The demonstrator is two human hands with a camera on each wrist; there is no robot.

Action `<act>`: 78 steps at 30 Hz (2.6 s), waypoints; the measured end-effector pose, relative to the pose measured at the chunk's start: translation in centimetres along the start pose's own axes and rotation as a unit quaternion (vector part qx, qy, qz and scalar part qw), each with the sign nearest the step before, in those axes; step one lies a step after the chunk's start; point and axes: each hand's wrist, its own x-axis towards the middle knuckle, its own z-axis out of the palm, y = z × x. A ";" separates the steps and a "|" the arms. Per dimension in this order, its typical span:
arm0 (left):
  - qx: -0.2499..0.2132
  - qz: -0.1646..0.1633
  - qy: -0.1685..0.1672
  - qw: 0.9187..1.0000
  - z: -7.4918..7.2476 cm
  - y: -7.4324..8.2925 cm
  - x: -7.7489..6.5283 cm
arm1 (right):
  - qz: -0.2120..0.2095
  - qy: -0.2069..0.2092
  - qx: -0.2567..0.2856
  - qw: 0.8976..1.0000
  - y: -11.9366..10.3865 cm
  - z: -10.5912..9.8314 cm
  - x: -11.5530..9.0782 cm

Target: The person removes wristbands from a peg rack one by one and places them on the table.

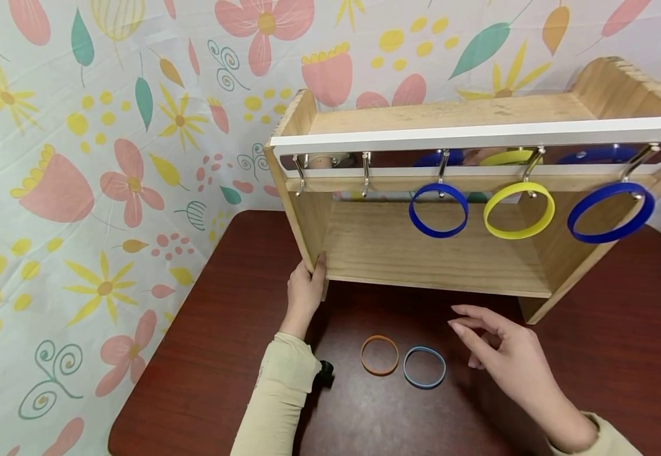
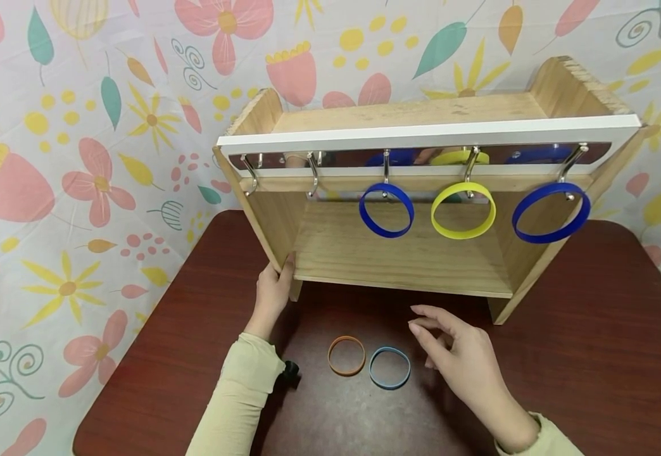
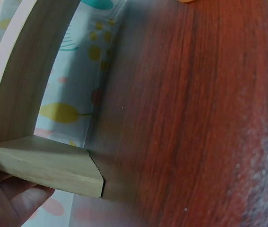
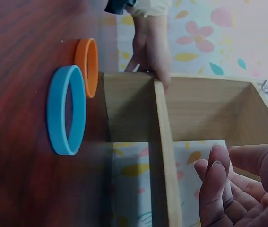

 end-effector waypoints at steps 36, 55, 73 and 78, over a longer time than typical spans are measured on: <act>0.004 0.005 0.001 1.000 0.0 -0.1 0.0 | -0.036 0.045 0.007 0.998 -2.6 -2.2 3.0; 0.007 0.004 0.007 1.000 0.1 -0.2 0.0 | -0.052 0.056 0.017 0.997 -4.0 -3.0 4.3; -0.001 0.007 0.007 1.000 0.1 -0.2 0.0 | -0.086 0.059 0.031 0.994 -5.0 -3.4 5.6; 0.001 0.007 0.008 1.000 0.1 -0.3 0.0 | -0.092 0.061 0.030 0.993 -5.3 -3.4 5.9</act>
